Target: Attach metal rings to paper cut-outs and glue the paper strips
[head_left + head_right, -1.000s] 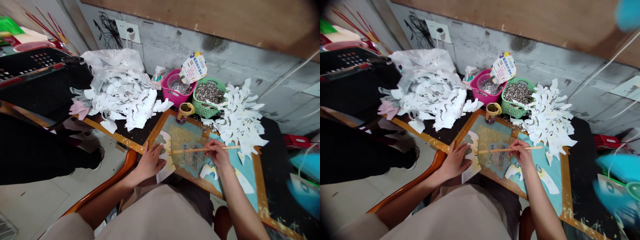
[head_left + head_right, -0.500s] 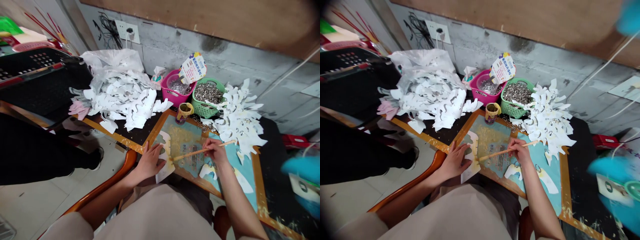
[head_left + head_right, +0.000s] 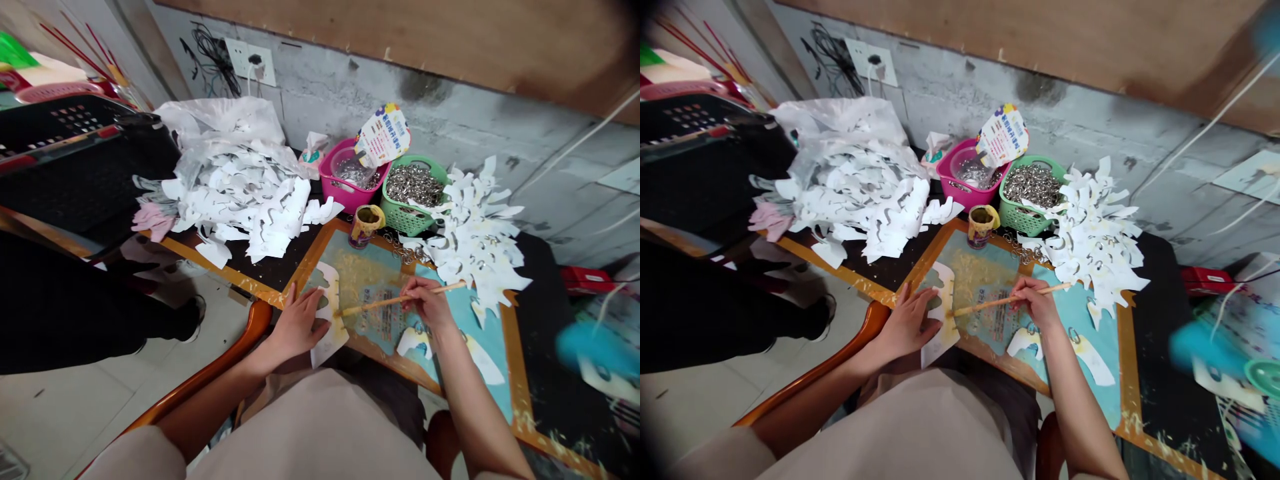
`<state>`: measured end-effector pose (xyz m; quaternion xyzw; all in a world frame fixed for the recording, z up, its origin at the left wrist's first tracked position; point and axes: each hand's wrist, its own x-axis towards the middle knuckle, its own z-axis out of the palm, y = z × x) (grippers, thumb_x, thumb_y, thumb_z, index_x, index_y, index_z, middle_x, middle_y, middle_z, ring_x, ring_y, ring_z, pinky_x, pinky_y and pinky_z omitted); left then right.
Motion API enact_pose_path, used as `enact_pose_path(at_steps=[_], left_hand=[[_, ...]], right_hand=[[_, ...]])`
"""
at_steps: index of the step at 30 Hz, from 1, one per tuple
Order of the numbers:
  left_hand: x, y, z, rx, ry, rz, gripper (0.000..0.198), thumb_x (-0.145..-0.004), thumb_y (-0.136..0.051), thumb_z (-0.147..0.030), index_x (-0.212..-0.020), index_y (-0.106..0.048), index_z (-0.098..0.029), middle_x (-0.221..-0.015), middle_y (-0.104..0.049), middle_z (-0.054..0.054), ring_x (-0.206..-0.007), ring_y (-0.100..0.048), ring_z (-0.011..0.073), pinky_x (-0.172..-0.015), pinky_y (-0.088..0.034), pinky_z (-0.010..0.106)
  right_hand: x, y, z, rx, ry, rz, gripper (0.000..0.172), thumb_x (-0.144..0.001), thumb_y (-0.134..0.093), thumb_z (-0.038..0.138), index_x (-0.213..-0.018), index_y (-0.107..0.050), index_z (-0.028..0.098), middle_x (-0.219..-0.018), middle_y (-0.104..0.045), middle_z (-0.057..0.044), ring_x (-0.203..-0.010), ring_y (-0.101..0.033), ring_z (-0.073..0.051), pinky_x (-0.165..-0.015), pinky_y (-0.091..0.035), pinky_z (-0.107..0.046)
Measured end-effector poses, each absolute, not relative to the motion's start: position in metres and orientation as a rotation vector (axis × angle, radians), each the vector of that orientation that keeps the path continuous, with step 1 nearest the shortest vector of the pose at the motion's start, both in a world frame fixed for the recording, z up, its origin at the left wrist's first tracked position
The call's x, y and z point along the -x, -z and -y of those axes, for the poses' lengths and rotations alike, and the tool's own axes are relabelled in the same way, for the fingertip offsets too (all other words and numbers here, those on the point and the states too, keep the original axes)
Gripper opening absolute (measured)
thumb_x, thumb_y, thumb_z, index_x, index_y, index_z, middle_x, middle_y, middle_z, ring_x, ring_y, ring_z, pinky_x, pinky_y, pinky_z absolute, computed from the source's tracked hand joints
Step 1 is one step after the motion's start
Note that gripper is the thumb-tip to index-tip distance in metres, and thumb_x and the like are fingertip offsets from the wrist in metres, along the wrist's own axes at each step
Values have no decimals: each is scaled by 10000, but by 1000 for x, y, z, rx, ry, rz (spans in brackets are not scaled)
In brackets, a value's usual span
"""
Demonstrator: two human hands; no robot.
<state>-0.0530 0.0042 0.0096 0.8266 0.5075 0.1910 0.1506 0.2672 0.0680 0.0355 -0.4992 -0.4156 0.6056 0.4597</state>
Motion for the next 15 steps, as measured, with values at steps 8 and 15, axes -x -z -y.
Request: enact_pose_path(at_steps=[8,15], left_hand=[[53,-9,-5,-2373,-540,-1467,593,-873,-589,-333,-1401,-365,-180,-1349,-593,149,-1333,-505,310,-1219,-77,609],[52,-11,-5,-2372,-538,-1459,579,-871,-588,-328,-1387,-378,-171,-1332,-603,149,-1322,-513,317,-1219,-101,608]], right_hand=[[-266,-36,-65,1214,-1357,1038,31,-581,-651,207,-557,-669,198,-554,-638,3,-416,-569,-129,-374,-508,-243],[-263,-34,-63,1172,-1211,1061,54,-667,-656,204,-621,-684,204,-628,-651,9,-521,-619,-135,-476,-556,-254]])
